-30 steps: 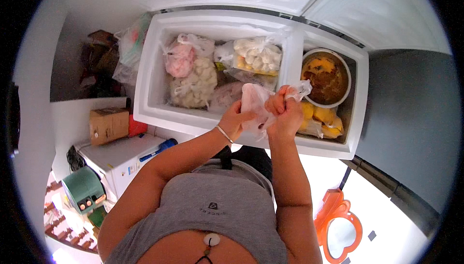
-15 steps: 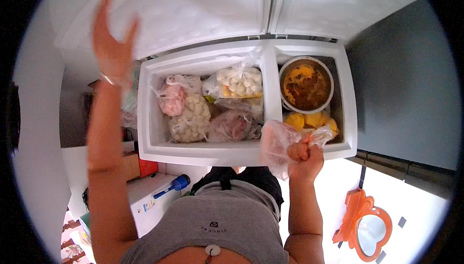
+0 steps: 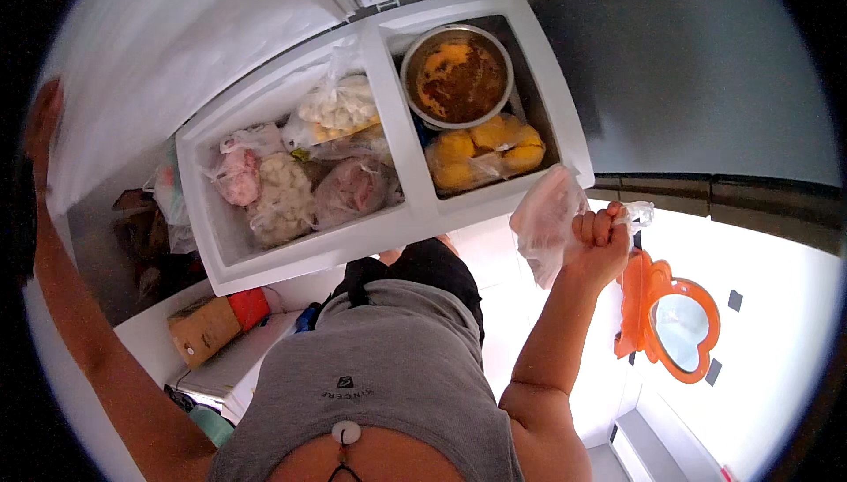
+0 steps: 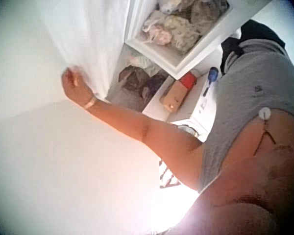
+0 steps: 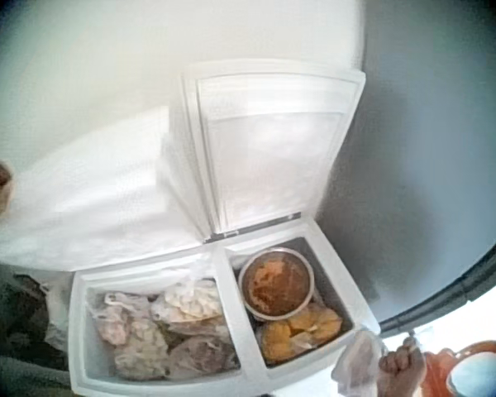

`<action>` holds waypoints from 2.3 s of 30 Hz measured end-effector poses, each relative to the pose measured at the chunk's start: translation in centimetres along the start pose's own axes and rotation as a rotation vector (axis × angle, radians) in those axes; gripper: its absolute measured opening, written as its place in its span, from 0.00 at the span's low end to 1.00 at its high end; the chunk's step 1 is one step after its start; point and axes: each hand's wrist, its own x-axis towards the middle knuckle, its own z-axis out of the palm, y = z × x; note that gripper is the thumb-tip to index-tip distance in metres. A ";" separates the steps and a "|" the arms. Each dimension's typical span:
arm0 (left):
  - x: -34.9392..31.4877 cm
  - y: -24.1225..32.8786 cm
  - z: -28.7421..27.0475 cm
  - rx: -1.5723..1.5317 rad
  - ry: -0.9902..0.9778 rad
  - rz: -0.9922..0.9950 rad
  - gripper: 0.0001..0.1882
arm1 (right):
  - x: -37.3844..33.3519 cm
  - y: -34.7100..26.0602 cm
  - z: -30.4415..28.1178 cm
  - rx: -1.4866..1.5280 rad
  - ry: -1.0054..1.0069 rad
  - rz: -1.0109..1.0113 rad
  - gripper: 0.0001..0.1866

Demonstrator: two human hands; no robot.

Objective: The person opens a chest freezer and rummages through various frozen items in plastic bags. They retrieve a bag of yellow fruit and a bag of meat, then place the items on a nearby table.

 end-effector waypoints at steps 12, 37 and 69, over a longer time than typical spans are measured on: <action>-24.8 13.4 6.4 -0.118 -0.520 0.552 0.36 | 2.7 -1.0 0.0 0.040 0.075 0.005 0.10; -41.2 21.3 19.4 -0.237 -0.526 -0.329 0.48 | -6.7 14.8 15.8 -0.096 -0.716 0.882 0.09; -82.5 42.5 -3.1 -2.336 1.548 -0.710 0.45 | -47.8 -0.8 -14.6 -0.377 -1.584 1.933 0.09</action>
